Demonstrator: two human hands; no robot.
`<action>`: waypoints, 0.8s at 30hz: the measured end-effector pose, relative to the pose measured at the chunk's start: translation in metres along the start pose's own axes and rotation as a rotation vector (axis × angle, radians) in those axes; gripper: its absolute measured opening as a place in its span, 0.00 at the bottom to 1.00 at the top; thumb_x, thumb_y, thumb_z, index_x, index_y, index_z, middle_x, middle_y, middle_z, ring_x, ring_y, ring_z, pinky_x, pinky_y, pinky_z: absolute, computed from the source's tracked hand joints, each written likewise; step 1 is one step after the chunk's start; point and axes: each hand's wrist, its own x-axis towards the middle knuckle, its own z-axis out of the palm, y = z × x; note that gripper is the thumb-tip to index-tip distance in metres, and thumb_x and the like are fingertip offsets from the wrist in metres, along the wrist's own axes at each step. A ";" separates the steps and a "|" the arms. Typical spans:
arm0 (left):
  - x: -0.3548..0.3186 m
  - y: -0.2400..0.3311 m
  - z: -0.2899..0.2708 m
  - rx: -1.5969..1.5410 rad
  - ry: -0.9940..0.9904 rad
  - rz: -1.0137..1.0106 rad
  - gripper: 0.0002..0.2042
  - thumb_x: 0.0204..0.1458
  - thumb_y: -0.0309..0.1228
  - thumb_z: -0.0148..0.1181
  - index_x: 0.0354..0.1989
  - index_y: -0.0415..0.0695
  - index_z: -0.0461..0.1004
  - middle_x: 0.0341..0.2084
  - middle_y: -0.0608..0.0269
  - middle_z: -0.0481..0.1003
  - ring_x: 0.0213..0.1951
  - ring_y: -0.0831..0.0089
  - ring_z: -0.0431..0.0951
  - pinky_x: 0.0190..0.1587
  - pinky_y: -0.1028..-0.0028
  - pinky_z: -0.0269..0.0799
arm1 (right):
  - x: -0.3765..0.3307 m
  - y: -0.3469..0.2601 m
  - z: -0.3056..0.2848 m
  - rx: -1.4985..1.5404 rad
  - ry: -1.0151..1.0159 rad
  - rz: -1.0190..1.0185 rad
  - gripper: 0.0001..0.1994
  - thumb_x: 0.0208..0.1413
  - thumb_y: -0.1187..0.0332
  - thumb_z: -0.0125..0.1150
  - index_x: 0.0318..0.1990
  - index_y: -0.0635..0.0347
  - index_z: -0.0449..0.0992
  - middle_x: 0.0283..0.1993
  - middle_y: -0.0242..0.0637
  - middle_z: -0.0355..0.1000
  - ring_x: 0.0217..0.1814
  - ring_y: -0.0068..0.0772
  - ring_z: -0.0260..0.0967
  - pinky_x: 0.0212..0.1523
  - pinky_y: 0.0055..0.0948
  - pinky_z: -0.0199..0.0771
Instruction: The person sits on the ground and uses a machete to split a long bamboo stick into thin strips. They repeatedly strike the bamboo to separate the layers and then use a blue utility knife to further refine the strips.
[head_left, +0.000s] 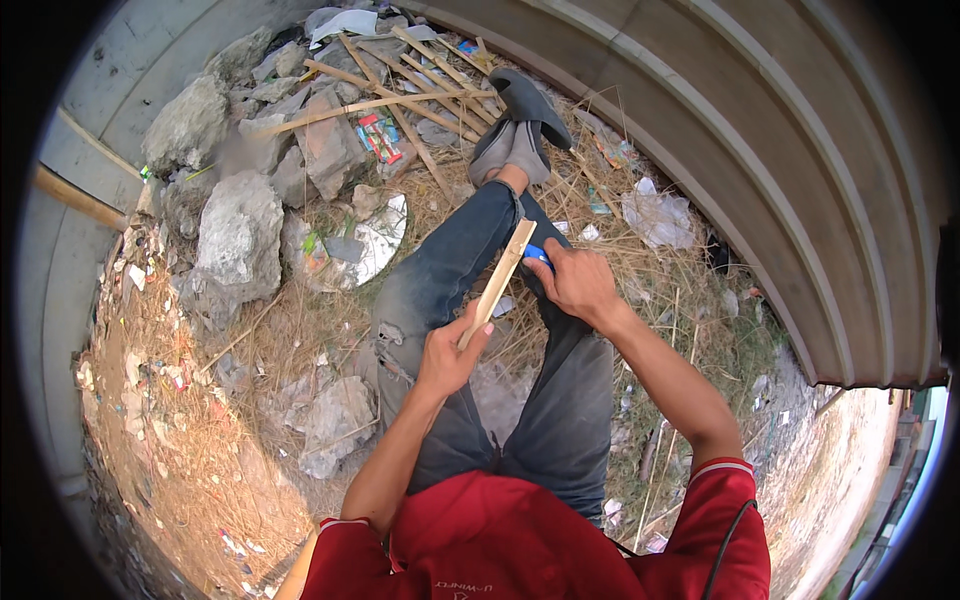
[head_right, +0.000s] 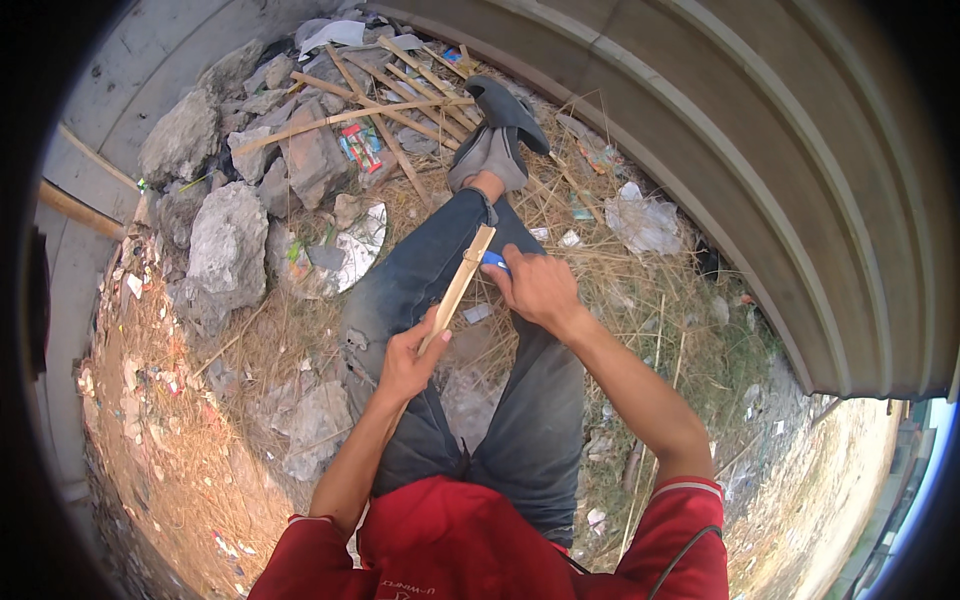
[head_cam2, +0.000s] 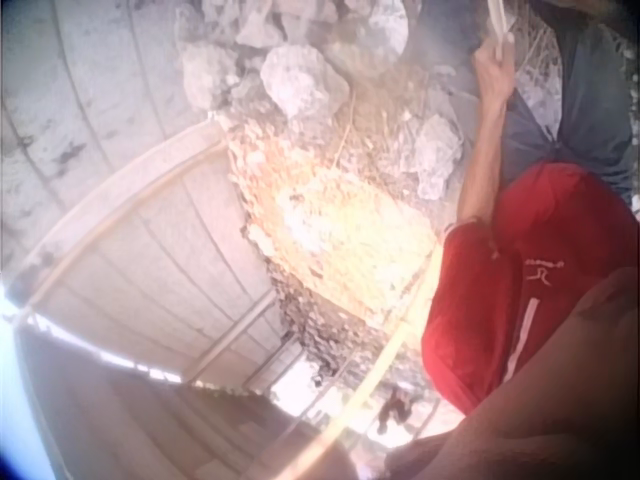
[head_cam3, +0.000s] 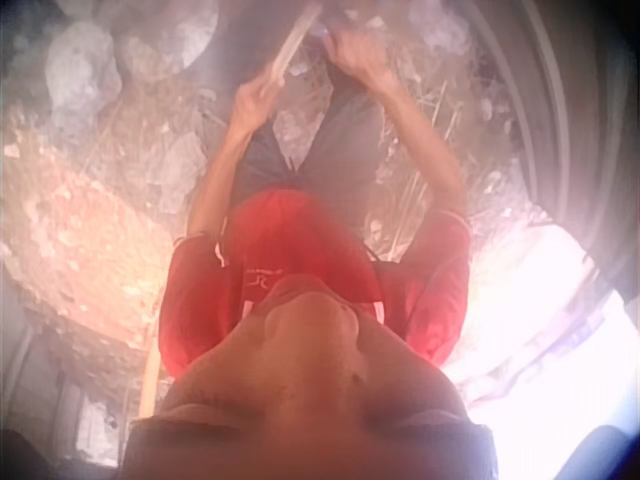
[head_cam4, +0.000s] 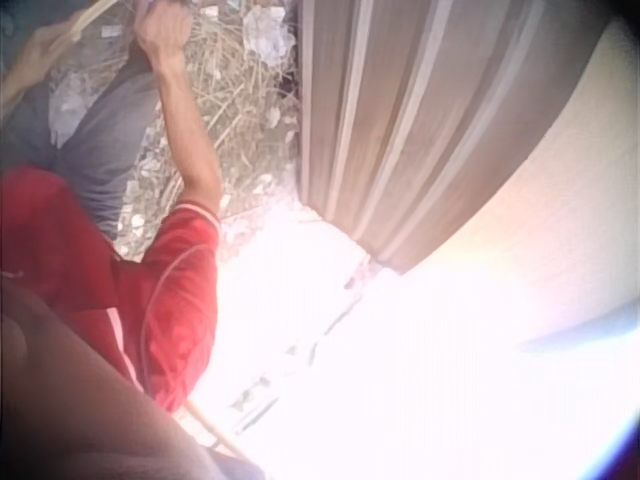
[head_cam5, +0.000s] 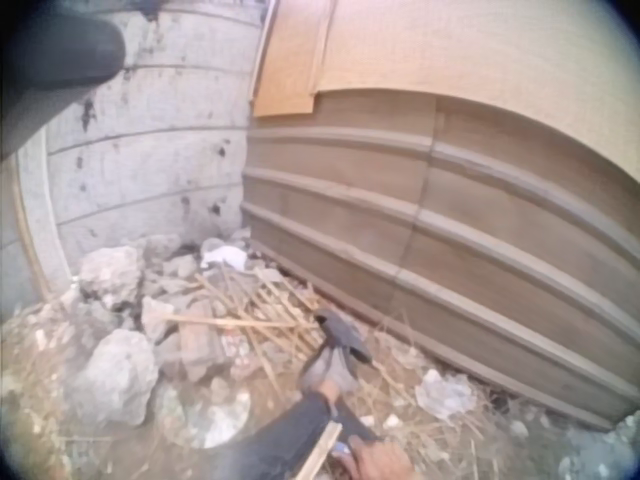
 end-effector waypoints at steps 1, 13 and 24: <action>0.001 0.001 -0.001 -0.018 -0.011 -0.025 0.23 0.65 0.31 0.63 0.64 0.31 0.71 0.48 0.60 0.81 0.49 0.82 0.73 0.54 0.78 0.70 | 0.005 0.005 0.005 0.038 0.012 0.012 0.23 0.69 0.46 0.53 0.39 0.61 0.71 0.22 0.53 0.75 0.26 0.64 0.74 0.28 0.57 0.70; -0.024 0.013 -0.014 0.049 -0.008 -0.095 0.24 0.59 0.32 0.68 0.62 0.36 0.75 0.42 0.45 0.84 0.44 0.76 0.84 0.46 0.73 0.77 | 0.043 0.116 -0.068 0.240 0.160 0.364 0.29 0.68 0.44 0.54 0.35 0.69 0.76 0.23 0.48 0.72 0.25 0.51 0.69 0.31 0.47 0.68; -0.020 0.002 -0.006 -0.010 -0.041 -0.169 0.25 0.61 0.36 0.67 0.64 0.38 0.74 0.47 0.49 0.84 0.41 0.73 0.84 0.45 0.72 0.78 | -0.030 -0.026 0.021 1.184 -0.201 0.442 0.17 0.64 0.57 0.67 0.43 0.66 0.82 0.27 0.23 0.69 0.29 0.14 0.58 0.30 0.25 0.60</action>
